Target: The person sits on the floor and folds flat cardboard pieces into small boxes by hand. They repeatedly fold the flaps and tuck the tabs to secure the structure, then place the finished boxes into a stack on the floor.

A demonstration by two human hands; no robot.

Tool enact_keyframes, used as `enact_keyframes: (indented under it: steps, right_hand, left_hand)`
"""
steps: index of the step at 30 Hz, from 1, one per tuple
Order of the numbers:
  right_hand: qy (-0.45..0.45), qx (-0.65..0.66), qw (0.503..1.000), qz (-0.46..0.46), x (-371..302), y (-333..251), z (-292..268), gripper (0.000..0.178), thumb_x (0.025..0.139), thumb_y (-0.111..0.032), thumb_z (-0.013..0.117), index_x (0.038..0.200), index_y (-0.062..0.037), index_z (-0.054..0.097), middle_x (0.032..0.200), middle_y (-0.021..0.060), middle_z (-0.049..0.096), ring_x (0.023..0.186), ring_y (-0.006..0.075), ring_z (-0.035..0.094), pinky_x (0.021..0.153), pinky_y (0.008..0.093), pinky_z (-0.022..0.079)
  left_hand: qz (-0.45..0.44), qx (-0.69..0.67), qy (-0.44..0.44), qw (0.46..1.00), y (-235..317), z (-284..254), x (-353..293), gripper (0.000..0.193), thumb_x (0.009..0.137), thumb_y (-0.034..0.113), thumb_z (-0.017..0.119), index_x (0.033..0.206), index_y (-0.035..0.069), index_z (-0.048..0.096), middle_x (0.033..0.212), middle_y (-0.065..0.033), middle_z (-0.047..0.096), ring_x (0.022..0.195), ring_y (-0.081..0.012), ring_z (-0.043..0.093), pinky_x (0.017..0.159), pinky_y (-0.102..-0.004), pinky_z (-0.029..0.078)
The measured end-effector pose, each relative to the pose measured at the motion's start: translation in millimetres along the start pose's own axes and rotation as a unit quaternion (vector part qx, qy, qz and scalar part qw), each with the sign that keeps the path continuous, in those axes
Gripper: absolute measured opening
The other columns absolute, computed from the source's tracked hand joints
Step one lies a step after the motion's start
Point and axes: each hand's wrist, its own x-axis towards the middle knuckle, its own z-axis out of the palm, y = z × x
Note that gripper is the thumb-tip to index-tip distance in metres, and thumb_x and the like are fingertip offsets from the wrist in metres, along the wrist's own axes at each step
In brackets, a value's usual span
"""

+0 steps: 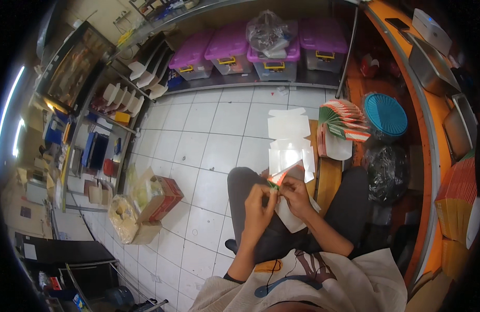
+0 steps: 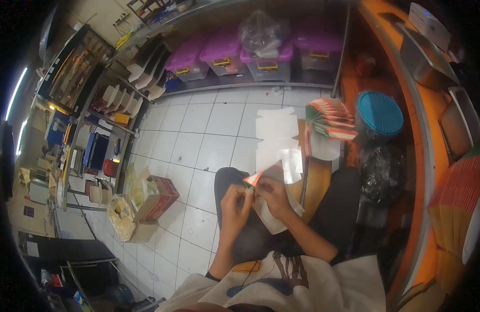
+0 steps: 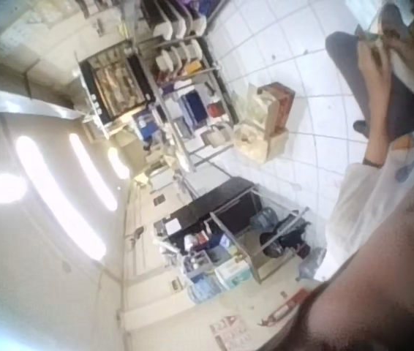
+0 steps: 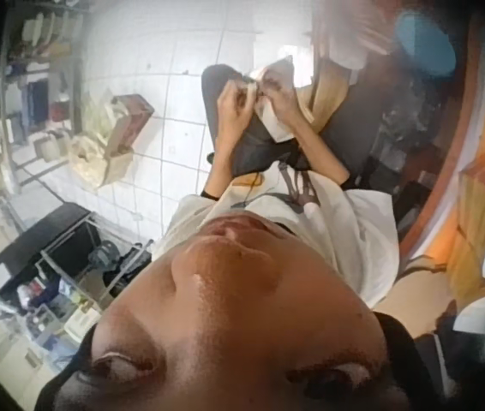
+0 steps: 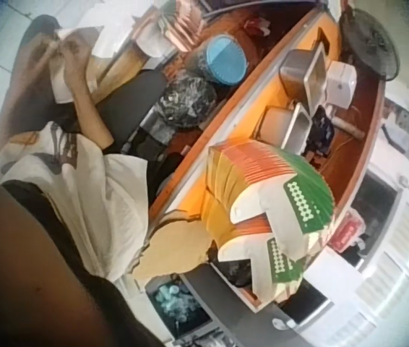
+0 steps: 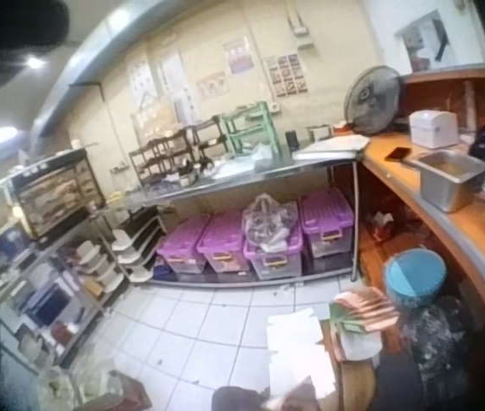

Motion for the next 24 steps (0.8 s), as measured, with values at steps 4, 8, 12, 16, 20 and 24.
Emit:
enact_keyframes:
  steps: [4, 8, 12, 16, 20, 24]
  right_hand:
    - [-0.026, 0.023, 0.999, -0.020, -4, 4, 1, 0.012, 0.083, -0.005, 0.059, 0.093, 0.0009, 0.061, 0.088, 0.0059, 0.059, 0.073, 0.0107, 0.055, 0.063, 0.0229, 0.046]
    - [-0.057, 0.086, 0.994, -0.033, 0, 8, 2, 0.013, 0.082, -0.005, 0.061, 0.094, 0.0001, 0.059, 0.089, 0.0048, 0.059, 0.073, 0.0107, 0.056, 0.062, 0.0229, 0.045]
    - [0.041, -0.114, 0.985, -0.120, -4, 0, 21, 0.015, 0.082, -0.004, 0.061, 0.097, -0.0011, 0.057, 0.085, 0.0037, 0.057, 0.070, 0.0097, 0.055, 0.061, 0.0220, 0.045]
    - [0.060, -0.115, 0.990, -0.064, -8, -24, 28, 0.017, 0.082, -0.005, 0.061, 0.098, -0.0006, 0.056, 0.080, 0.0031, 0.057, 0.067, 0.0091, 0.054, 0.061, 0.0216, 0.044]
    - [0.075, -0.196, 0.977, -0.031, 0, -33, 21, 0.015, 0.082, -0.009, 0.062, 0.091, 0.0015, 0.057, 0.071, 0.0034, 0.058, 0.059, 0.0090, 0.054, 0.059, 0.0218, 0.045]
    - [0.063, -0.103, 0.992, 0.036, -4, -37, 21, 0.012, 0.082, -0.008, 0.061, 0.088, 0.0011, 0.057, 0.073, 0.0054, 0.059, 0.061, 0.0105, 0.056, 0.058, 0.0233, 0.047]
  left_hand:
    - [0.018, 0.004, 0.027, 0.999, 8, -4, -1, 0.009, 0.083, 0.001, 0.057, 0.077, -0.002, 0.052, 0.073, -0.0079, 0.053, 0.063, -0.0130, 0.054, 0.058, -0.0255, 0.044]
    - [-0.057, -0.107, 0.051, 0.991, 6, 1, -6, 0.009, 0.083, 0.001, 0.057, 0.076, -0.001, 0.051, 0.073, -0.0069, 0.053, 0.063, -0.0129, 0.053, 0.058, -0.0254, 0.043]
    - [-0.110, -0.171, 0.091, 0.975, 4, 11, -10, 0.011, 0.085, 0.003, 0.056, 0.075, -0.001, 0.051, 0.074, -0.0055, 0.054, 0.063, -0.0097, 0.053, 0.058, -0.0234, 0.043]
    - [-0.106, -0.138, 0.124, 0.977, 15, 8, -6, 0.011, 0.083, 0.003, 0.058, 0.075, 0.000, 0.050, 0.072, -0.0053, 0.052, 0.067, -0.0128, 0.051, 0.061, -0.0249, 0.042]
    - [0.006, 0.060, 0.070, 0.996, 0, -2, -7, 0.010, 0.078, 0.002, 0.060, 0.075, 0.000, 0.050, 0.073, -0.0072, 0.050, 0.073, -0.0188, 0.047, 0.064, -0.0277, 0.039]
    - [0.014, 0.028, 0.039, 0.999, 5, -4, -3, 0.009, 0.075, 0.002, 0.063, 0.073, 0.001, 0.055, 0.073, -0.0084, 0.054, 0.076, -0.0224, 0.050, 0.069, -0.0313, 0.040]
